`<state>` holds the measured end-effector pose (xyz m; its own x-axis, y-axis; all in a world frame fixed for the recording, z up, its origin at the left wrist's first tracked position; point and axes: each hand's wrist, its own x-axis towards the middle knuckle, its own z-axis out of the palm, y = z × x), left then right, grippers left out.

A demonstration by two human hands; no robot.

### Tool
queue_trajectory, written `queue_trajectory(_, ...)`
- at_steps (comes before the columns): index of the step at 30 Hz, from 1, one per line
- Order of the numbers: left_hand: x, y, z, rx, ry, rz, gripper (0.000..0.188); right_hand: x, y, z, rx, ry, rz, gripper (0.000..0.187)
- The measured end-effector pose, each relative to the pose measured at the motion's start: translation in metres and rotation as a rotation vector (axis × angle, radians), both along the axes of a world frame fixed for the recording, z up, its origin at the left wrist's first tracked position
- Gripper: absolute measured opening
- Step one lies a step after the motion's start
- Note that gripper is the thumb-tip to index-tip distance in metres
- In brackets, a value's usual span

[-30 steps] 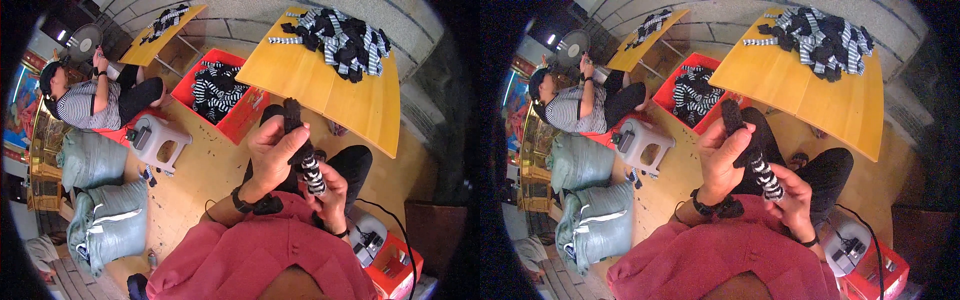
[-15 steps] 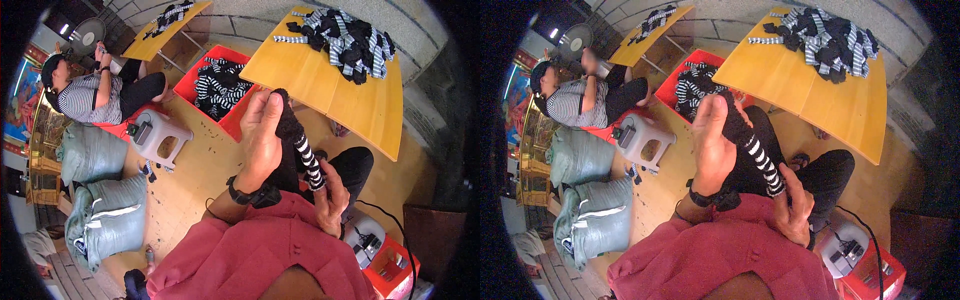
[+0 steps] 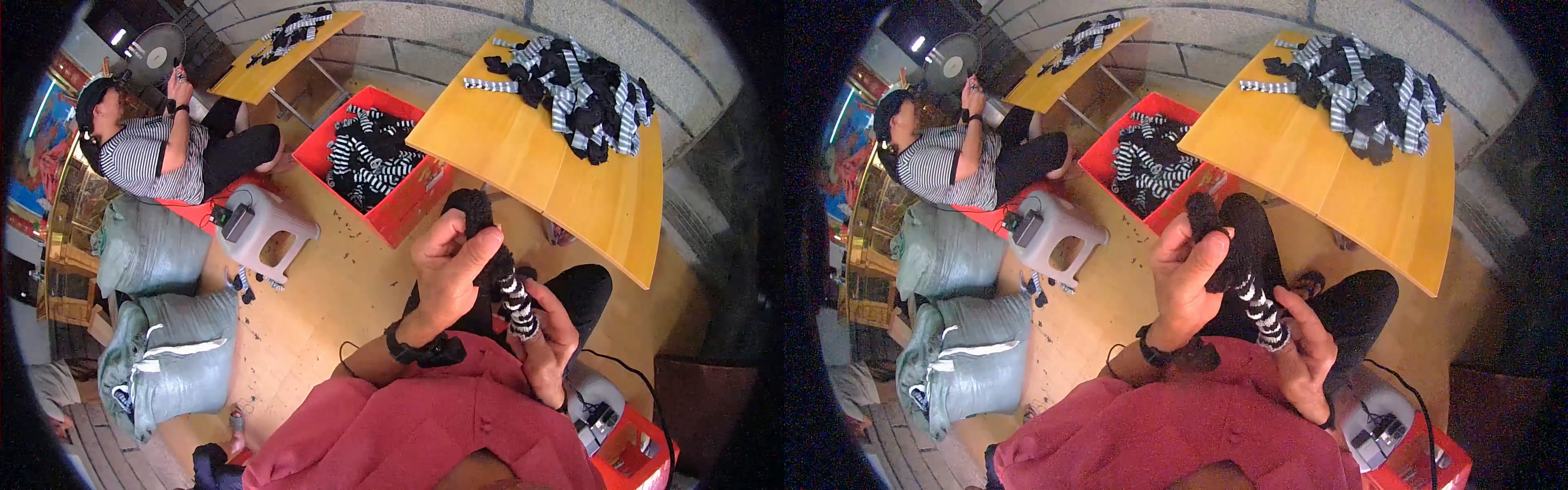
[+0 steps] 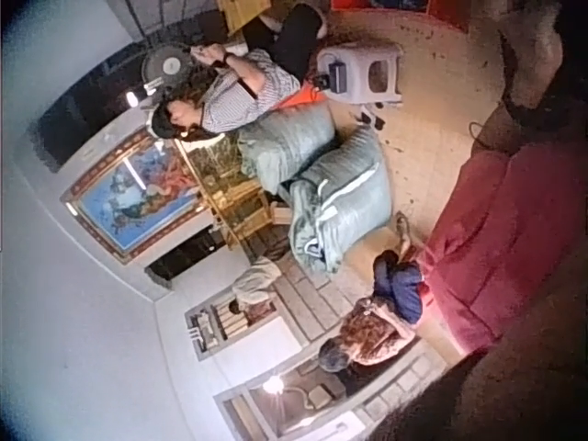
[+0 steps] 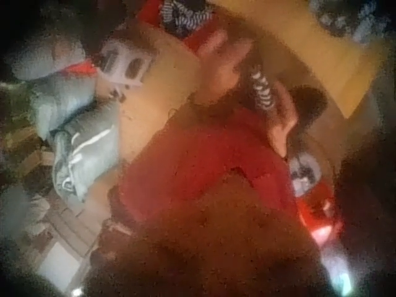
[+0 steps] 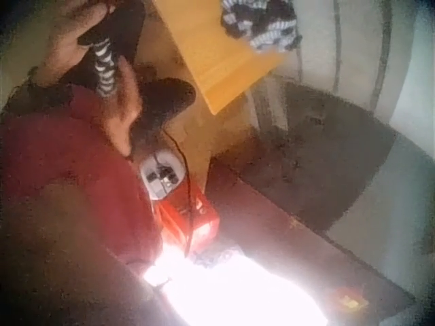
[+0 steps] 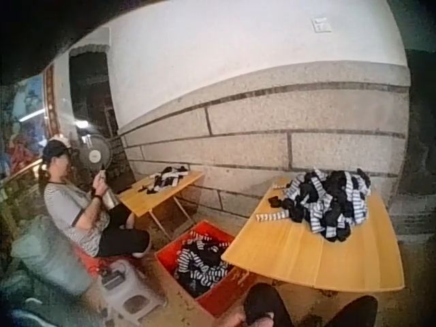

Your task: Stuffing striped fabric sleeves with black filling material using a tool.

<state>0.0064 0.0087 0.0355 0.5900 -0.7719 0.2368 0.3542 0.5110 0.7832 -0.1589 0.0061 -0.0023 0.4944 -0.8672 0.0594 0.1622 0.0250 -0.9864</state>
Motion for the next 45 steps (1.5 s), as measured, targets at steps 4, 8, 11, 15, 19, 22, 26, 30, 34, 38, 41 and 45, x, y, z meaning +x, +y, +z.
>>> queue_trajectory(4,0.001,0.001,-0.003,-0.008,-0.106,0.04,0.014,0.011,-0.001,0.016,0.371,-0.211,0.16,0.046)
queue_trajectory(8,-0.003,-0.002,0.0,0.016,-0.178,0.087,0.015,0.021,0.007,0.006,0.032,-0.021,-0.092,0.047)
queue_trajectory(11,-0.012,0.0,0.0,0.023,-0.251,0.13,0.014,0.016,-0.001,-0.01,-0.633,0.247,-0.189,0.043)
queue_trajectory(15,-0.016,-0.002,0.014,0.146,-0.152,0.057,0.013,0.006,0.0,0.008,-0.259,0.138,-0.063,0.041)
queue_trajectory(19,0.007,0.01,0.02,-0.009,0.184,-0.328,0.027,-0.012,0.003,0.01,0.172,-0.202,0.019,0.04)
queue_trajectory(22,0.007,0.01,0.033,-0.009,0.056,-0.284,0.027,-0.021,0.007,0.018,0.287,-0.272,0.139,0.038)
queue_trajectory(26,0.001,0.013,0.039,-0.142,0.134,-0.481,0.025,-0.027,0.011,0.017,0.466,-0.383,0.312,0.044)
queue_trajectory(30,0.003,0.018,0.039,-0.219,0.132,-0.457,0.02,-0.019,0.022,0.031,0.348,-0.298,0.278,0.043)
queue_trajectory(34,0.001,0.024,0.045,-0.203,0.118,-0.306,0.017,-0.018,0.031,0.029,-0.101,-0.1,0.131,0.054)
queue_trajectory(38,0.003,0.025,0.044,-0.2,0.089,-0.218,0.017,-0.019,0.034,0.026,-0.295,-0.041,0.073,0.054)
queue_trajectory(41,0.0,0.026,0.047,-0.213,0.145,-0.183,0.017,-0.024,0.034,0.022,-0.25,-0.002,0.069,0.047)
queue_trajectory(45,-0.004,0.026,0.052,-0.26,0.113,-0.223,0.016,-0.026,0.037,0.02,-0.269,0.065,0.015,0.039)
